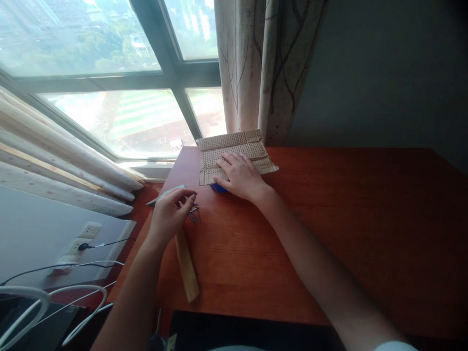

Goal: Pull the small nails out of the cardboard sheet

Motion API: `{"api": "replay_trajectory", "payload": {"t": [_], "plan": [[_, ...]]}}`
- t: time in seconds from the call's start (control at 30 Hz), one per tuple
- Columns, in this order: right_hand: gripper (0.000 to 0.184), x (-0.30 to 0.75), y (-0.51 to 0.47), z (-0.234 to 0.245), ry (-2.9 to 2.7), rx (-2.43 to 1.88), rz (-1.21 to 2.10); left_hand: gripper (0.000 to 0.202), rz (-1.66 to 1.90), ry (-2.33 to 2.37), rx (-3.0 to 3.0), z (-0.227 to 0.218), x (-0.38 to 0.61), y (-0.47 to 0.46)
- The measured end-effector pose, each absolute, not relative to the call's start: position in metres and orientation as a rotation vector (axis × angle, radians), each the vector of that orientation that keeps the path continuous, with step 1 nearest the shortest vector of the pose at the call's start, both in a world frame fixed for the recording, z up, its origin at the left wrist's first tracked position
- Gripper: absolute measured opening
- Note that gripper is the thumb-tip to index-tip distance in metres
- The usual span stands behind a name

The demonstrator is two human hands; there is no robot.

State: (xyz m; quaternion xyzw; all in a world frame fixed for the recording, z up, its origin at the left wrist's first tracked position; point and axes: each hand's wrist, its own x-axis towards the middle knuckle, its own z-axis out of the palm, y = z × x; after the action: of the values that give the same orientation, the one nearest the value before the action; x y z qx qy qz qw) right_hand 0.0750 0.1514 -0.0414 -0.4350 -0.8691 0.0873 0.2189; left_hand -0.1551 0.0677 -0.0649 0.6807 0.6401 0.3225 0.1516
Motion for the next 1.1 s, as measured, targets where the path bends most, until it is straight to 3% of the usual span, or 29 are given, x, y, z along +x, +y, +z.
{"api": "replay_trajectory", "payload": {"t": [0.53, 0.83, 1.1], "plan": [[0.056, 0.051, 0.130, -0.039, -2.485, -1.095, 0.173, 0.024, 0.930, 1.749, 1.844, -0.073, -0.137, 0.089], [0.043, 0.045, 0.127, -0.044, -2.478, -1.042, 0.062, 0.035, 0.928, 1.789, 1.770, -0.085, -0.141, 0.092], [0.044, 0.041, 0.124, -0.046, -2.496, -0.976, -0.029, 0.028, 0.898, 1.804, 1.802, -0.085, -0.140, 0.094]]}}
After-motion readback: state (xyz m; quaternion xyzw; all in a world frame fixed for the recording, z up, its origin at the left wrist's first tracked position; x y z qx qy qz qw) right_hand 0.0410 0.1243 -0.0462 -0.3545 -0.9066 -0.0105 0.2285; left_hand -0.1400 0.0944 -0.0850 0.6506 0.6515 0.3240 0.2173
